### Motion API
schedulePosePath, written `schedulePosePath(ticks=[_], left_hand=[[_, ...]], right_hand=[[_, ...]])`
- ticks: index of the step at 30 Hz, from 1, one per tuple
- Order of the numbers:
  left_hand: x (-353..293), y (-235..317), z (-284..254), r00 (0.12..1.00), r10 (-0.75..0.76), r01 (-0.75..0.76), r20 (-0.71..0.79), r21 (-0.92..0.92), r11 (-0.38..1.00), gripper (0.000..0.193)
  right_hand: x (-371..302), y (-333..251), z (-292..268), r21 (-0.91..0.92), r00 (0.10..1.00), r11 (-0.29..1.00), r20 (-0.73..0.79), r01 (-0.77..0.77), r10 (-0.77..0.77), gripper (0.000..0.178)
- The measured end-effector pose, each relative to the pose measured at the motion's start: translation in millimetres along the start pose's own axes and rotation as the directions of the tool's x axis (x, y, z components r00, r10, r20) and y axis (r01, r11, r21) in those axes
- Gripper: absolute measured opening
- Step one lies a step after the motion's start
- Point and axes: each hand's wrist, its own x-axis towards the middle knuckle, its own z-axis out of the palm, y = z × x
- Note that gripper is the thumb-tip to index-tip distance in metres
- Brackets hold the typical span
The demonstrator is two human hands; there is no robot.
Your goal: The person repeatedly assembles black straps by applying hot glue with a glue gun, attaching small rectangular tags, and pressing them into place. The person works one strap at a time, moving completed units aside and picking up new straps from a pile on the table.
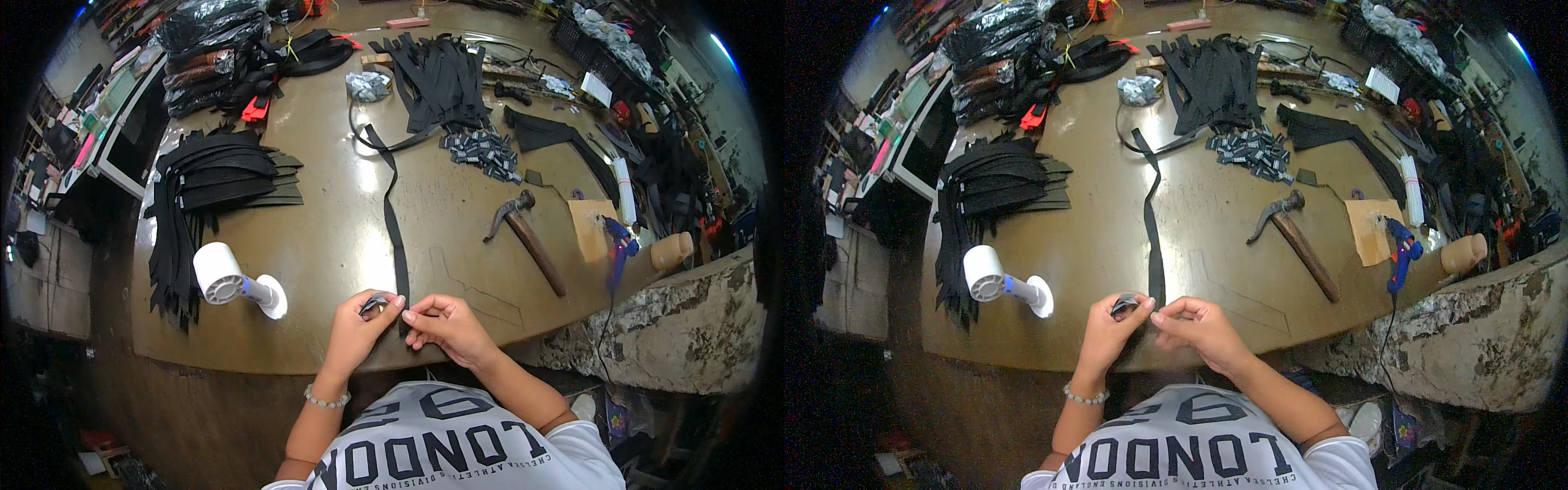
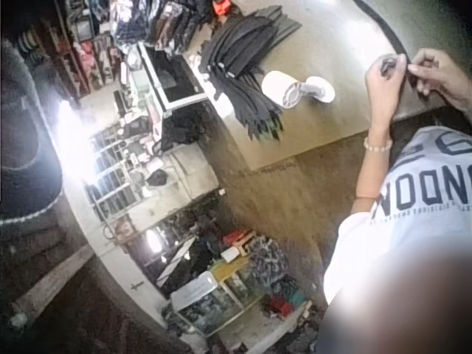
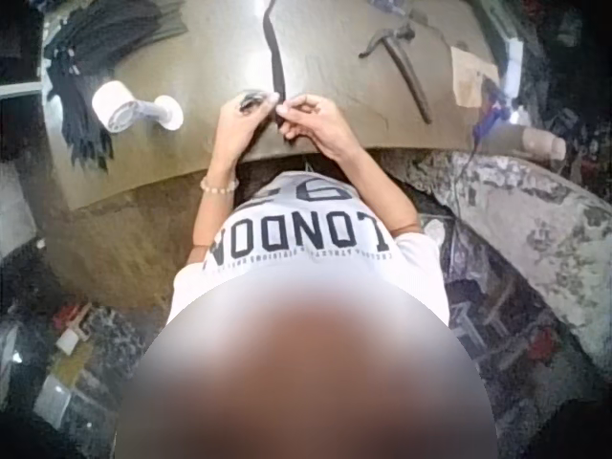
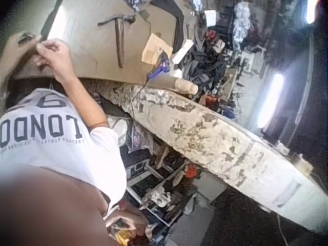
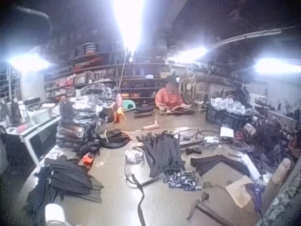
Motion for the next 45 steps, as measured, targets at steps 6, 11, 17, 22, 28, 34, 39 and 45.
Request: schedulePosePath(ticks=[6,11,17,22,28,34,39,45], left_hand=[[-16.4,2.0,0.2,0.995,-0.023,0.008,0.100,0.148,0.989,0.020],[-37.9,-1.0,3.7,0.996,0.013,-0.045,0.088,0.372,0.927,0.021],[-49.5,-15.5,14.6,0.962,0.242,-0.261,0.124,0.664,0.700,0.018],[-49.1,-19.5,17.1,0.928,0.361,-0.332,0.091,0.642,0.691,0.026],[-55.0,-17.4,6.7,0.903,0.342,-0.414,0.260,0.740,0.530,0.041],[-63.8,-25.9,0.3,0.790,0.502,-0.559,0.353,0.752,0.351,0.039],[-65.0,-35.1,-6.1,0.740,0.533,-0.623,0.409,0.716,0.316,0.039],[-59.2,-38.3,-7.5,0.740,0.539,-0.626,0.402,0.704,0.334,0.039]], right_hand=[[16.4,-26.5,-14.6,-0.195,0.975,0.966,0.110,-0.170,0.194,0.032],[102.0,-93.9,-45.9,-0.241,0.944,0.953,0.226,-0.184,0.240,0.019],[202.1,-149.6,-66.6,-0.629,0.978,0.756,0.036,0.184,-0.208,0.019],[230.1,-135.3,-64.9,-0.958,0.718,-0.064,0.252,0.278,-0.649,0.034],[236.2,-122.8,-57.4,-0.983,0.713,0.090,0.051,0.158,-0.699,0.039],[206.9,-123.6,-32.7,-0.970,0.696,0.161,0.011,0.181,-0.718,0.049],[37.1,-107.2,-72.7,-0.946,0.487,0.082,0.086,0.312,-0.869,0.045],[-116.1,-81.2,-251.2,-0.739,-0.412,0.499,-0.323,-0.452,-0.852,0.063]])
